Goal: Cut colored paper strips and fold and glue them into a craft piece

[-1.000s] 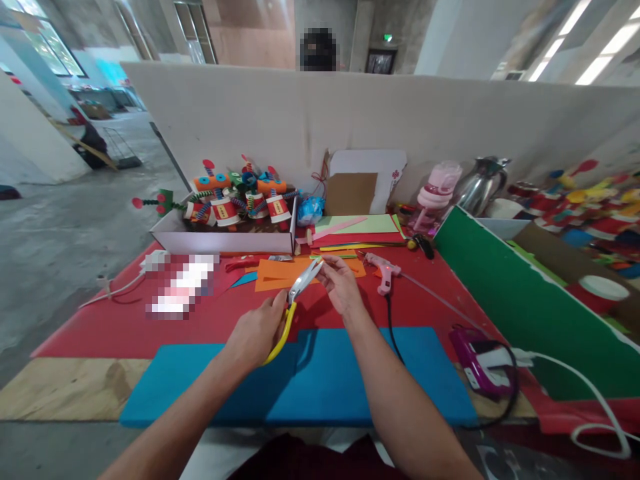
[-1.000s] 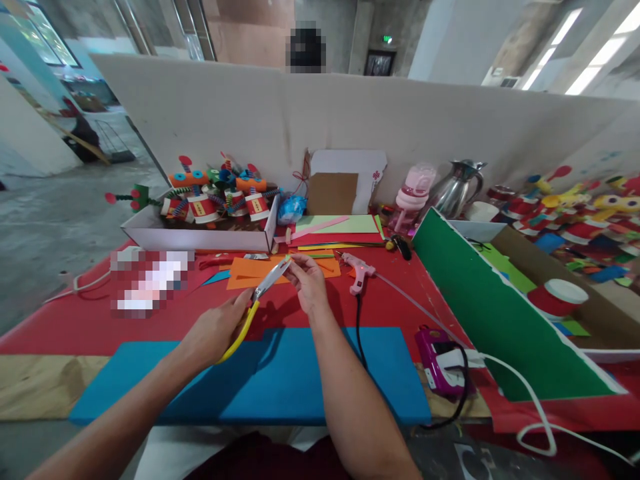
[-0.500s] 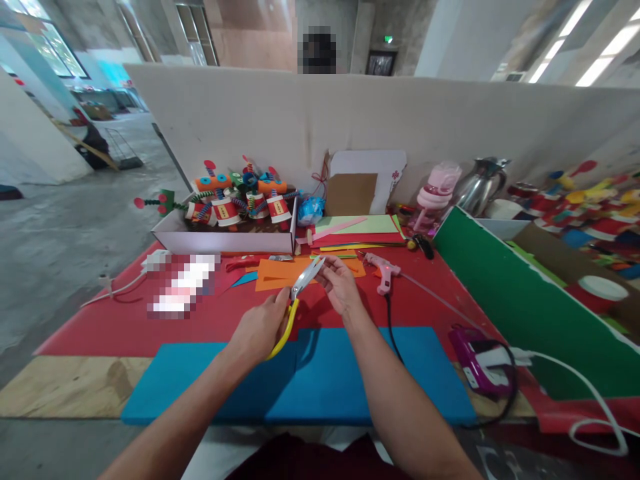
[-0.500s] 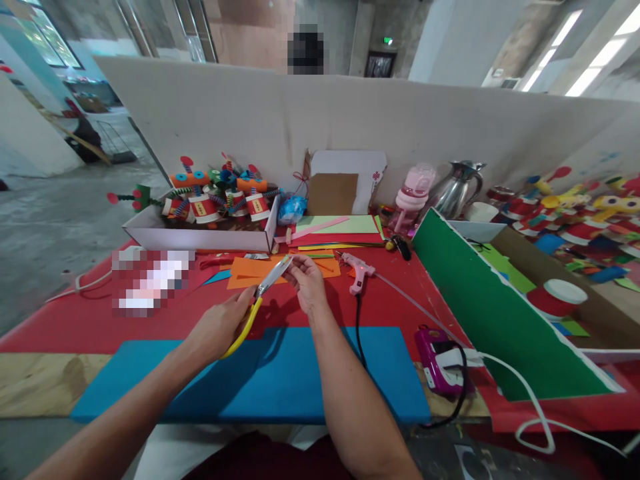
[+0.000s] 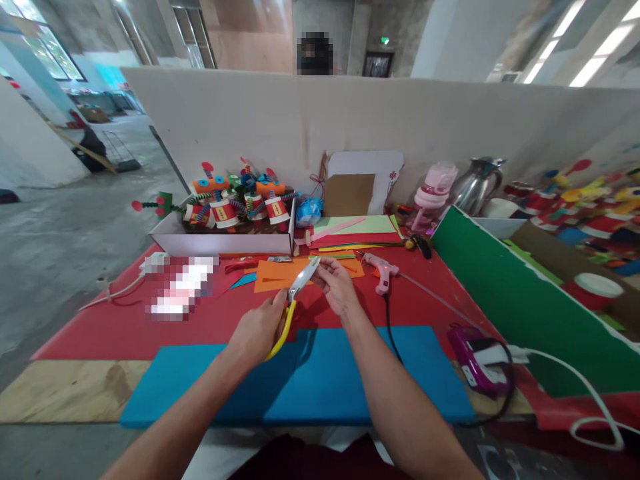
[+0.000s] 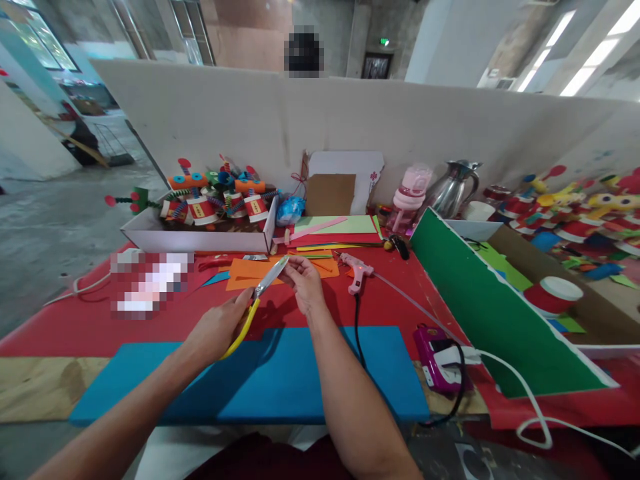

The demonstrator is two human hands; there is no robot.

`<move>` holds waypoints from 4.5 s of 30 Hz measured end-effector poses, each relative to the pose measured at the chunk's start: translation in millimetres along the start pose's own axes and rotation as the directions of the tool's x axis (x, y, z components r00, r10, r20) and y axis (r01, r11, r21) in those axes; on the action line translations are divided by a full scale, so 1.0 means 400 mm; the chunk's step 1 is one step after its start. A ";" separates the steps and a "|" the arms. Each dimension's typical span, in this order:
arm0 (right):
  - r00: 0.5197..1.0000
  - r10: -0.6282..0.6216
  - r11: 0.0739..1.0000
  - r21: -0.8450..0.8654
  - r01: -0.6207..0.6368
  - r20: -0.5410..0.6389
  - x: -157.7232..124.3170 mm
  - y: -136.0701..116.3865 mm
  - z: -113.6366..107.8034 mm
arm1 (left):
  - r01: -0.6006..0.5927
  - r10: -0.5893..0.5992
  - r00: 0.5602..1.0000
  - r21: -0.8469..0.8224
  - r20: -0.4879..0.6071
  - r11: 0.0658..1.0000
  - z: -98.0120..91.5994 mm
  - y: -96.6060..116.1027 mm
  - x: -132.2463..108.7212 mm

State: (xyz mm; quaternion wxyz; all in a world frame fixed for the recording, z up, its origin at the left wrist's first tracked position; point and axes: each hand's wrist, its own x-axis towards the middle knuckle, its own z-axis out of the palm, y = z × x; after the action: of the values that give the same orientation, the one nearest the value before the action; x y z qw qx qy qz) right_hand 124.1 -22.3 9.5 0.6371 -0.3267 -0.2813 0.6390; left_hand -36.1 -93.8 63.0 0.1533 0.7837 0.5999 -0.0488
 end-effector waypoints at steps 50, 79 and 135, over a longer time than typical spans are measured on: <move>0.966 0.240 0.937 0.282 -0.205 -0.095 0.015 -0.026 -0.021 | 0.386 -0.382 0.909 -0.012 -0.164 0.922 0.037 -0.264 -0.089; 0.975 0.221 0.952 0.220 -0.211 -0.020 0.016 -0.004 -0.002 | -0.603 0.313 0.706 -0.310 -0.635 0.735 0.114 0.045 0.286; 0.994 0.079 0.992 -0.091 -0.086 -0.079 0.016 0.002 -0.003 | -0.583 0.026 0.732 -0.607 -0.681 0.540 0.075 0.020 0.280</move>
State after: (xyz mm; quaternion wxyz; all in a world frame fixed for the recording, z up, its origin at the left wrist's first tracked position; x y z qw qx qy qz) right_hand 124.5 -15.8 7.7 0.6040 -0.3914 -0.2731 0.6383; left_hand 5.7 -0.9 6.6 0.2919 0.7009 0.4154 0.5010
